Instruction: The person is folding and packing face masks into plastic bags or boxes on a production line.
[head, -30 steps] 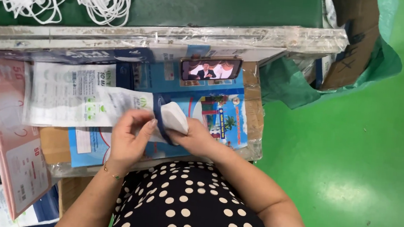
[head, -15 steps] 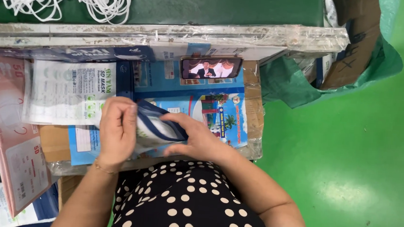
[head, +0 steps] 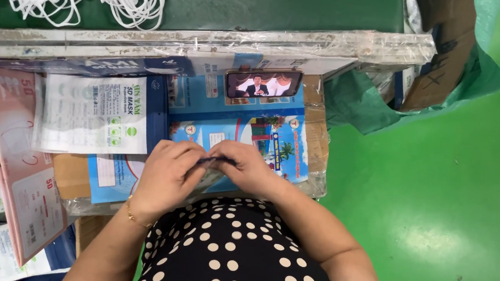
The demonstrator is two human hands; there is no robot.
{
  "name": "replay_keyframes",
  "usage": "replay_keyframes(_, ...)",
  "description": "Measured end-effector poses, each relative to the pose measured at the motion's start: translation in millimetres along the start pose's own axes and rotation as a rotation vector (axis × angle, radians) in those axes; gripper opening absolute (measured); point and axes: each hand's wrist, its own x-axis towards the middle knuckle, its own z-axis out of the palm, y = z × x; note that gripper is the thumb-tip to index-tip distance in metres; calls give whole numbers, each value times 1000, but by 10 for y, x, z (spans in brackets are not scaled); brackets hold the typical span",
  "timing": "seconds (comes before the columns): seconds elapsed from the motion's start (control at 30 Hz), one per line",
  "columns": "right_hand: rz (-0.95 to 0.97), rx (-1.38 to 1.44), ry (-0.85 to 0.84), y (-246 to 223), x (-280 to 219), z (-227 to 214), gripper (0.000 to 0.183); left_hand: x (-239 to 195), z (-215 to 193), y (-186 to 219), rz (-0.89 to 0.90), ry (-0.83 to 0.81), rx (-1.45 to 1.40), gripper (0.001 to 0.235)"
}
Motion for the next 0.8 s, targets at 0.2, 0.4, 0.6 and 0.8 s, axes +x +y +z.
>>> replay_keyframes(0.2,3,-87,-60,237,-53,-45,10,-3,-19,-9,7,73,-26,15)
replay_keyframes(0.4,91,122,364,598,-114,-329,21,314,-249,-425,6,324,-31,20)
replay_keyframes(0.6,217,866,726,233,53,-513,33,1447,-648,-960,-44,391,322,77)
replay_keyframes(0.8,318,687,537,942,-333,-292,38,2182,-471,-1732,-114,345,835,62)
